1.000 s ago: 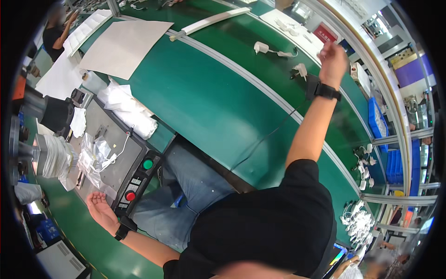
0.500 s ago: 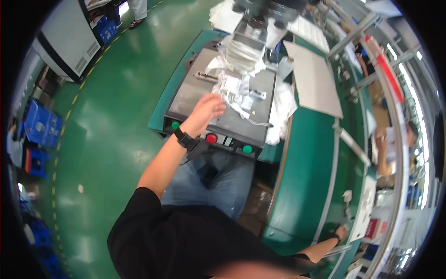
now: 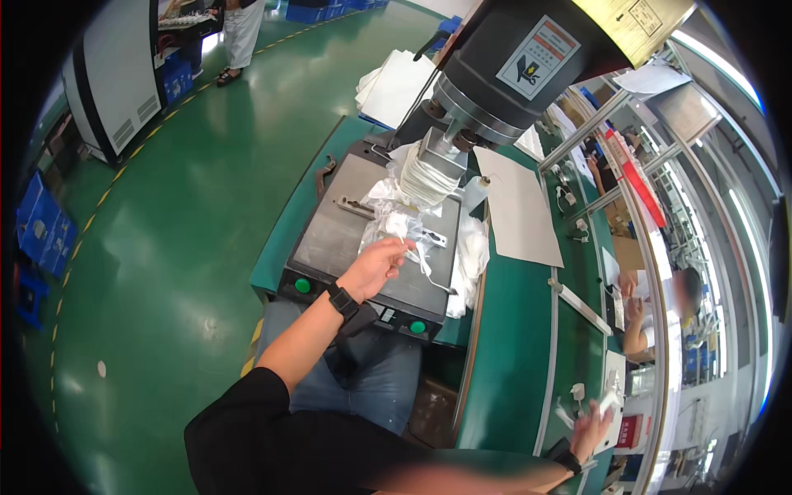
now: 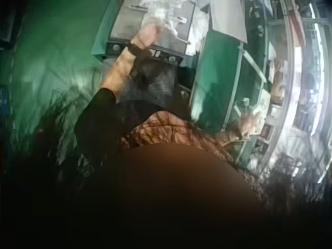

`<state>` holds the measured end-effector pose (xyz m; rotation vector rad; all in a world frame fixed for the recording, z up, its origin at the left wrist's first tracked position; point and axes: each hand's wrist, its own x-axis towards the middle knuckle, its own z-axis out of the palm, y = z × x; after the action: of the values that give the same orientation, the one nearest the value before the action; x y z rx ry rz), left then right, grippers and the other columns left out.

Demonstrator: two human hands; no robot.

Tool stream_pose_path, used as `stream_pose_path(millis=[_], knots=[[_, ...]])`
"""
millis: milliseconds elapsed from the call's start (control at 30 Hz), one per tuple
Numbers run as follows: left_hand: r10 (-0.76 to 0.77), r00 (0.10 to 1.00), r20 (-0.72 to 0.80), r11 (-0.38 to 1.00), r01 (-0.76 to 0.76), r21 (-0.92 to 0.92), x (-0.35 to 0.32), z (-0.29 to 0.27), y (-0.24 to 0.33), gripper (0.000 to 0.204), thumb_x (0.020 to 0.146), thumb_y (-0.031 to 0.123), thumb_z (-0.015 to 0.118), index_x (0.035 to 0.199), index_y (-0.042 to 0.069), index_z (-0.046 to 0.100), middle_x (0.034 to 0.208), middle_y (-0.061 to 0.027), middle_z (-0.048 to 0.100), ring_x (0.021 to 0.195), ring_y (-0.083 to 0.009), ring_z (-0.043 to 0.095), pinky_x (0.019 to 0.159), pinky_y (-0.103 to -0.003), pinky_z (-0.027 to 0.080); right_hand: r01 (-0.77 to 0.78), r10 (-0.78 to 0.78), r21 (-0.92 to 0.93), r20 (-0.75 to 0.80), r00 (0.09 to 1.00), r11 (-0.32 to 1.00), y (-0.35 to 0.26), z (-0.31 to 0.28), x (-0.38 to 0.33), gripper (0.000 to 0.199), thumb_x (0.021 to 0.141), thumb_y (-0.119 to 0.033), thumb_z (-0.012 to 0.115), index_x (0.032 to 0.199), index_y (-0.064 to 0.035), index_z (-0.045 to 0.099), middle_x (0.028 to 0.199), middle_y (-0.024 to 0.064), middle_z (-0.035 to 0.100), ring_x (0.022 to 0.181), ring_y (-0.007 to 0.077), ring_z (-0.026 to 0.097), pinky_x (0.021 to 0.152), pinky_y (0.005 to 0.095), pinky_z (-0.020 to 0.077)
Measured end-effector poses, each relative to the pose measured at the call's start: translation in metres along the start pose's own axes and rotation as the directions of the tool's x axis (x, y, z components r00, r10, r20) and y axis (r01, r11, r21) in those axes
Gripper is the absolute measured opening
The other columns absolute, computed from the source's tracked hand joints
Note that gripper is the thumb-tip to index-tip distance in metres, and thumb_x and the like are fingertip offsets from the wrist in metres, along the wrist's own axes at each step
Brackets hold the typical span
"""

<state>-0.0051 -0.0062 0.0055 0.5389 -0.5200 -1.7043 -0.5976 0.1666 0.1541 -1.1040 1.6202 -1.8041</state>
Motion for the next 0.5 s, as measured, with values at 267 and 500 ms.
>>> stream_pose_path(millis=[267, 500], knots=[[0.374, 0.913, 0.165, 0.923, -0.384, 0.028, -0.065, 0.025, 0.032, 0.008, 0.096, 0.012, 0.057, 0.103, 0.01, 0.059, 0.121, -0.0063, 0.061, 0.105, -0.0171, 0.056, 0.084, -0.029, 0.039, -0.437, 0.209, 0.085, 0.786, 0.582, 0.895, 0.04, 0.248, -0.06, 0.026, 0.105, -0.032, 0.05, 0.094, -0.0084, 0.055, 0.071, -0.0006, 0.056, 0.049, 0.0068, 0.04, 0.045, 0.0237, 0.0299], [0.882, 0.444, 0.159, 0.467, -0.868, -0.168, -0.187, 0.043, 0.106, 0.025, 0.088, 0.009, 0.07, 0.102, 0.013, 0.05, 0.112, -0.0112, 0.054, 0.083, -0.0197, 0.057, 0.072, -0.033, 0.046, -0.322, 0.158, 0.028, 0.829, 0.536, 0.946, 0.085, 0.451, -0.07, 0.022, 0.105, -0.021, 0.048, 0.098, -0.0047, 0.061, 0.077, 0.0037, 0.063, 0.058, 0.0109, 0.051, 0.057, 0.0257, 0.0425]])
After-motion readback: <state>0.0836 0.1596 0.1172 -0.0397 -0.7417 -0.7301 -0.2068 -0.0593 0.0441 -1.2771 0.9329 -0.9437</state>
